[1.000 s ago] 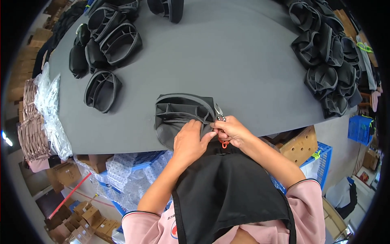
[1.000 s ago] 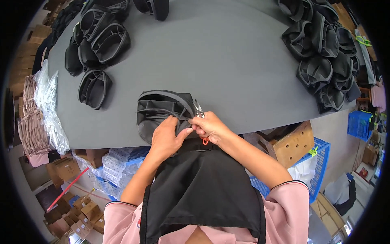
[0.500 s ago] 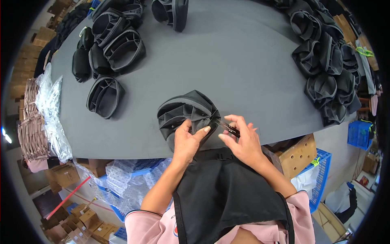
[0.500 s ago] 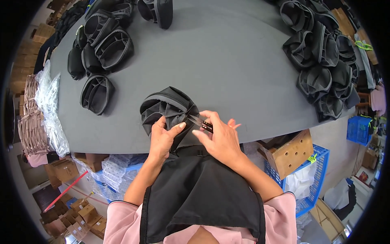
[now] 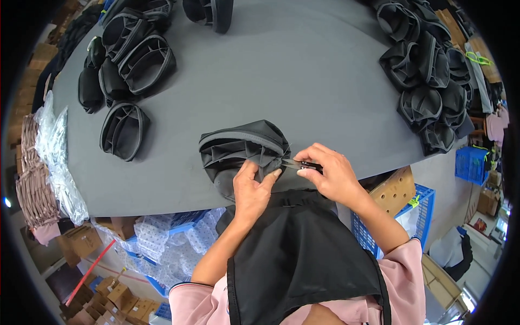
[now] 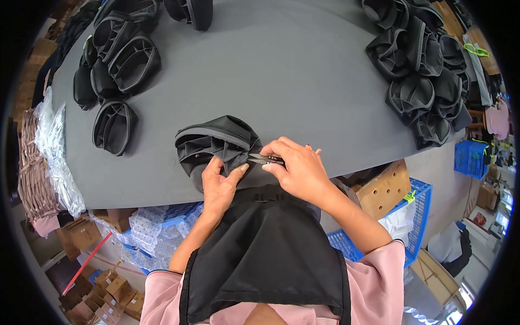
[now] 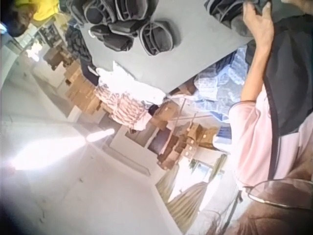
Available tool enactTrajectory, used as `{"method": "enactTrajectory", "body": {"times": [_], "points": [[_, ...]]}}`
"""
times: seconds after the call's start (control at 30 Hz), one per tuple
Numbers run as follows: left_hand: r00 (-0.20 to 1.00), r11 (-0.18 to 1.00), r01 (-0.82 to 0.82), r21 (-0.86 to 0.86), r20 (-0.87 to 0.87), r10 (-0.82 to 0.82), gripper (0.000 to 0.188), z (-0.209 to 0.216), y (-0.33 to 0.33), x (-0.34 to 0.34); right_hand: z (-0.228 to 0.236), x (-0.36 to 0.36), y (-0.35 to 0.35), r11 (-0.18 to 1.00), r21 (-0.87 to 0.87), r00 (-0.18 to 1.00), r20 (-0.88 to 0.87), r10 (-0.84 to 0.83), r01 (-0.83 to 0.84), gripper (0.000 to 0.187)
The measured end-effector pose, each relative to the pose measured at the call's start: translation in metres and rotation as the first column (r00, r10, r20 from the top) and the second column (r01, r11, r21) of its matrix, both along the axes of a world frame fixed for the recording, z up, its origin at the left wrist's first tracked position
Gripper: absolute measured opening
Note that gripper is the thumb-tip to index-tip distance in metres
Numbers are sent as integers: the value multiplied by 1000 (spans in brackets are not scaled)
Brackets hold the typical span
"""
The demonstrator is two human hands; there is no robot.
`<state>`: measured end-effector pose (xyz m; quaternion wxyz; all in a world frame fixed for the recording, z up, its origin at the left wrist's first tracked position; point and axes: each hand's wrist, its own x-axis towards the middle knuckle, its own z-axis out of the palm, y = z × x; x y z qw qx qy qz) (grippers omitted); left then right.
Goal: Inspecting and trimming loose threads from black soft-shell storage cases at a manufacturing table.
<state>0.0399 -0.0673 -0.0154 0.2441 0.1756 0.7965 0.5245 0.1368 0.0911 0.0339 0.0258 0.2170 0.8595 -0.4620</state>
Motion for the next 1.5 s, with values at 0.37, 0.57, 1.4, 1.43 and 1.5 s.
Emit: {"method": "enactTrajectory", "body": {"times": [0.37,0.57,1.4,1.43,1.5], "points": [[999,1000,26,9,-36,-26,29,-2,1,0,-5,2,-11,974,227,984,-171,46,-6,22],[1000,999,5,52,19,-6,28,-2,2,-1,-5,1,-12,952,305,969,-236,78,-2,23],[944,949,283,-136,212,-251,35,35,-1,-39,-7,-6,-18,782,-600,938,-142,-316,172,19],[908,926,377,-16,203,-366,42,39,-2,-42,-3,-9,-19,783,-594,922,-173,-347,183,20],[808,847,523,95,263,-528,67,41,-5,-51,-4,-18,-19,881,-447,919,-265,-293,151,25]]}}
